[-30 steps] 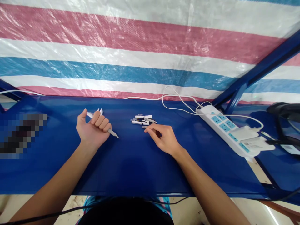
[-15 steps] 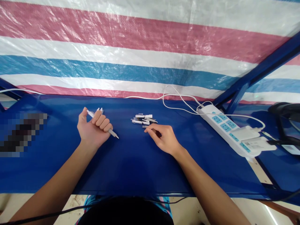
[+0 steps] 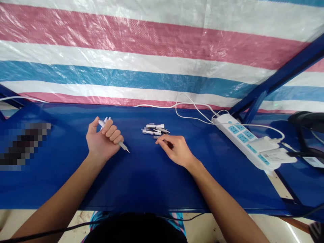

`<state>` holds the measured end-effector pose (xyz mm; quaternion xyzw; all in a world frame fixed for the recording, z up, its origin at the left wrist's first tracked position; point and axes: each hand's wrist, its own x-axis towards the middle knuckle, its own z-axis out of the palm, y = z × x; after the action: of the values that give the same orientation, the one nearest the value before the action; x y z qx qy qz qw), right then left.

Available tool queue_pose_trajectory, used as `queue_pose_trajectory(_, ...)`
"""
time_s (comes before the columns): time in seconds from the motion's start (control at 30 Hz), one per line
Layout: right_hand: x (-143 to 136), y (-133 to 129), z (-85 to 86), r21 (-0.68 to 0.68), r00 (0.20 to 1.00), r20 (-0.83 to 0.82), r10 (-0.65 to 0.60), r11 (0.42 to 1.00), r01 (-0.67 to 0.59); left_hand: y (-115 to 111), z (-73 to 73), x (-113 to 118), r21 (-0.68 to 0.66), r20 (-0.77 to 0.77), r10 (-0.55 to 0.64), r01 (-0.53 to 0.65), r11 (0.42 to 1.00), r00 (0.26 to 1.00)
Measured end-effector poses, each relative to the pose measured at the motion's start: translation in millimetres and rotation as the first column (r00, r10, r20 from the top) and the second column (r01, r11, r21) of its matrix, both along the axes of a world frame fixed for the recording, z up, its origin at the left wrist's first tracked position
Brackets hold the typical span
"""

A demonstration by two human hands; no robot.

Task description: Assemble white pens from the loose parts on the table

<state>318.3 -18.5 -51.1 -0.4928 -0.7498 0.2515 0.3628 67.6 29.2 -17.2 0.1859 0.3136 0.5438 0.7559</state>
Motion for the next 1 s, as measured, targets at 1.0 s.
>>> queue_pose_trajectory(1.0, 1, 1, -3.7, 0.044, 0.998, 0.040, 0.057, 0.997, -0.058, -2, 11.1, 6, -0.128, 0.116, 0.004, 0.011, 0.992, 0.993)
